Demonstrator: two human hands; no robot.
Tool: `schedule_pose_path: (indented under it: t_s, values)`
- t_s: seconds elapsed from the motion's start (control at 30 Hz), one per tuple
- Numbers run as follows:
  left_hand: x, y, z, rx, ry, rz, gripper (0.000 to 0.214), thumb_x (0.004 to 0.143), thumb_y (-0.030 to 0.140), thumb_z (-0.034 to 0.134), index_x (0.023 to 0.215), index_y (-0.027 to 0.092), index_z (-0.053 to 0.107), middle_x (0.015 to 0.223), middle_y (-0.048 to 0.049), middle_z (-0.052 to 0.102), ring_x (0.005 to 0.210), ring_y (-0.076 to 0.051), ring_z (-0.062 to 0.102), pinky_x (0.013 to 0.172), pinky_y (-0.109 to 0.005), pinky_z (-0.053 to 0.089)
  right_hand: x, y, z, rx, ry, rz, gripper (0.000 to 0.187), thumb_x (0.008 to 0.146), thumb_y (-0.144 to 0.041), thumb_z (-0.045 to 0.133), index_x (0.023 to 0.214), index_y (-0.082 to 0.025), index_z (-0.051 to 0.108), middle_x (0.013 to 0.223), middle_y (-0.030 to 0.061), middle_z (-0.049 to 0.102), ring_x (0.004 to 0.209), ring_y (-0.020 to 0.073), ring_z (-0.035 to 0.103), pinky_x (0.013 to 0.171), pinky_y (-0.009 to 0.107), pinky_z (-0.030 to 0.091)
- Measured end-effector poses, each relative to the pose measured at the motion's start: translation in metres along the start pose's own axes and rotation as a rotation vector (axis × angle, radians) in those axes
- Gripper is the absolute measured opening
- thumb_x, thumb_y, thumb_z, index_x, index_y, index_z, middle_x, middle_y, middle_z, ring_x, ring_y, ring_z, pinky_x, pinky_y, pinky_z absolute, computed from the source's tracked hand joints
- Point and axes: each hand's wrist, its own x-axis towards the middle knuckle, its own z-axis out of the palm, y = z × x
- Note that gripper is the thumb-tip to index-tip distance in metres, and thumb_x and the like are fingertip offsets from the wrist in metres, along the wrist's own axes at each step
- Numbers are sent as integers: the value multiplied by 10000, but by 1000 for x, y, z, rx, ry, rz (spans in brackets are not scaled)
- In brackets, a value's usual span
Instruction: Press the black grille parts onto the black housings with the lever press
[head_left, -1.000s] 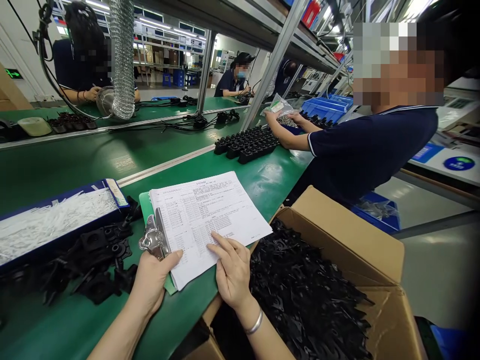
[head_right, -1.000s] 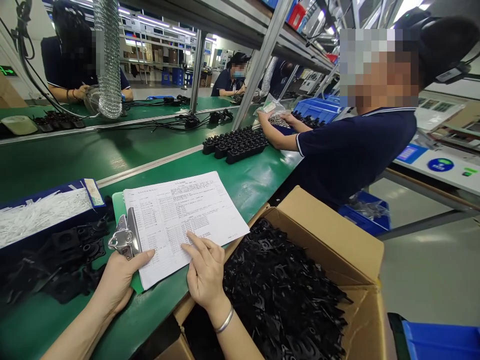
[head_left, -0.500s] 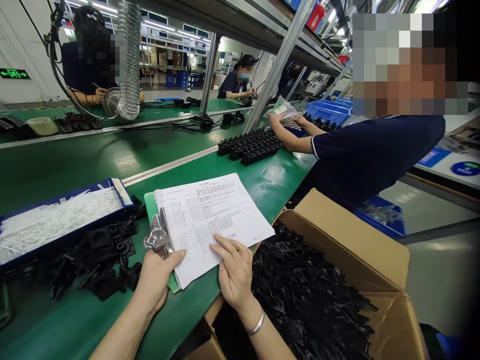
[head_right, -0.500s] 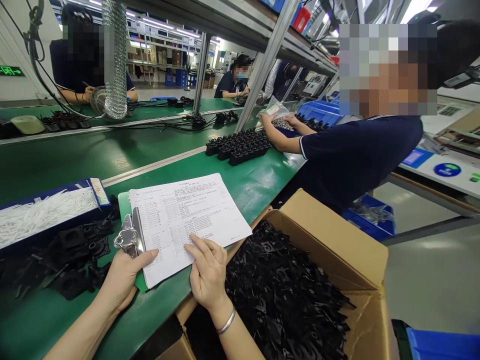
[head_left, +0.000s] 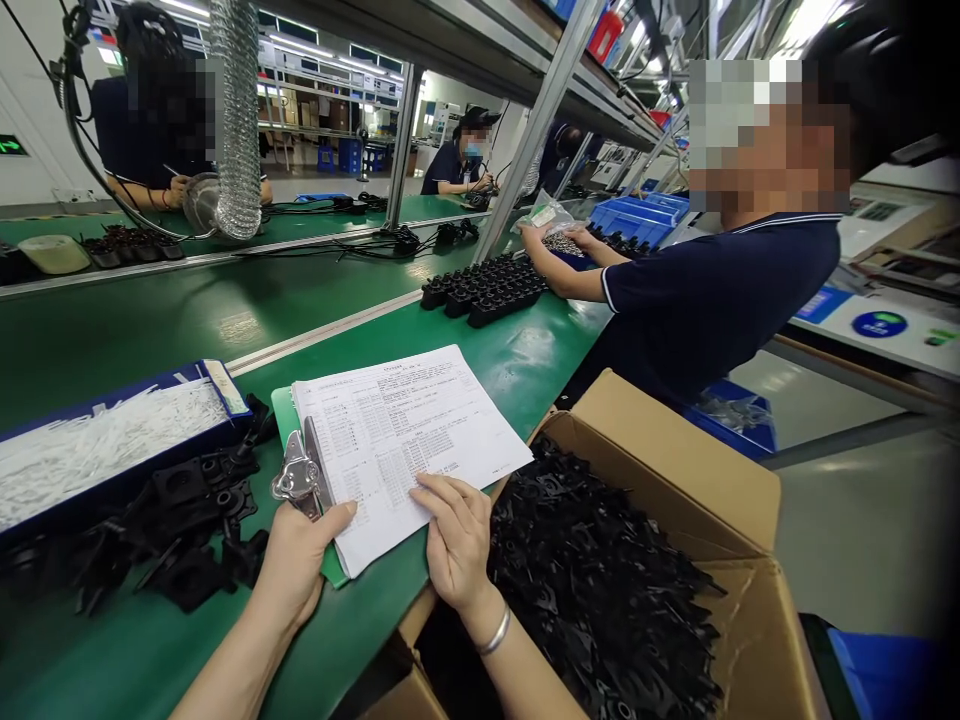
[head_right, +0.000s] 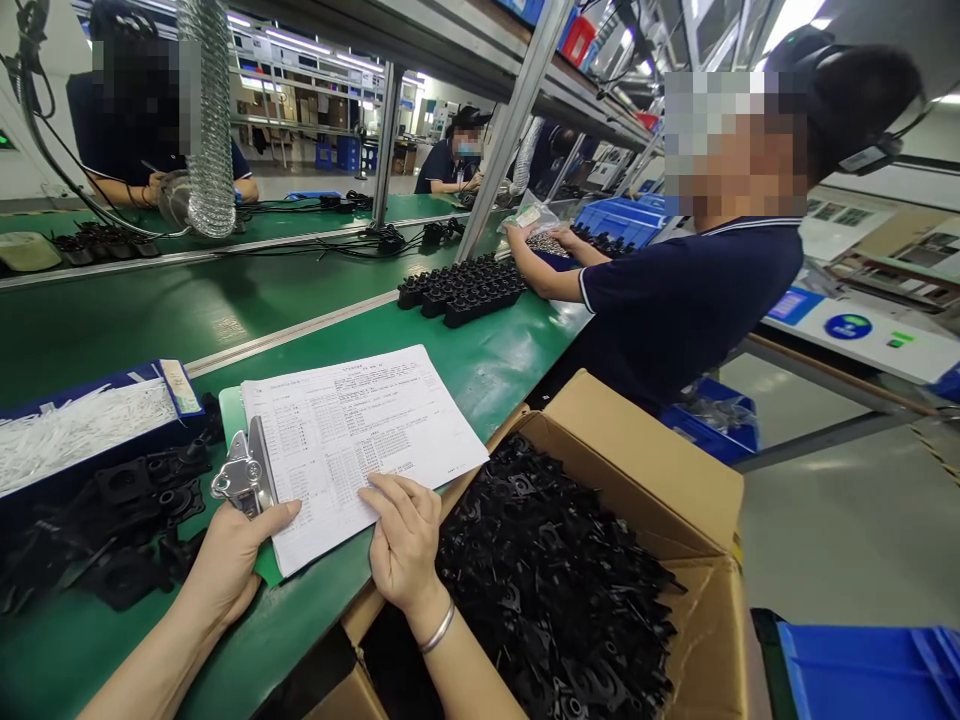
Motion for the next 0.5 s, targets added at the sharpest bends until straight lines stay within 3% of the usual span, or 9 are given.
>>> schedule_pose_path:
  t_s: [0.5]
  values:
    - [-1,6,2,8,17,-42,767,499,327,953,1198,140,700,1216,-132,724,1176,-385,636,1066,-504,492,-16,2,9,82,105,18,408,877,-59,350,1139,-211,624,1171,74,655,1026,244,533,885,454,400]
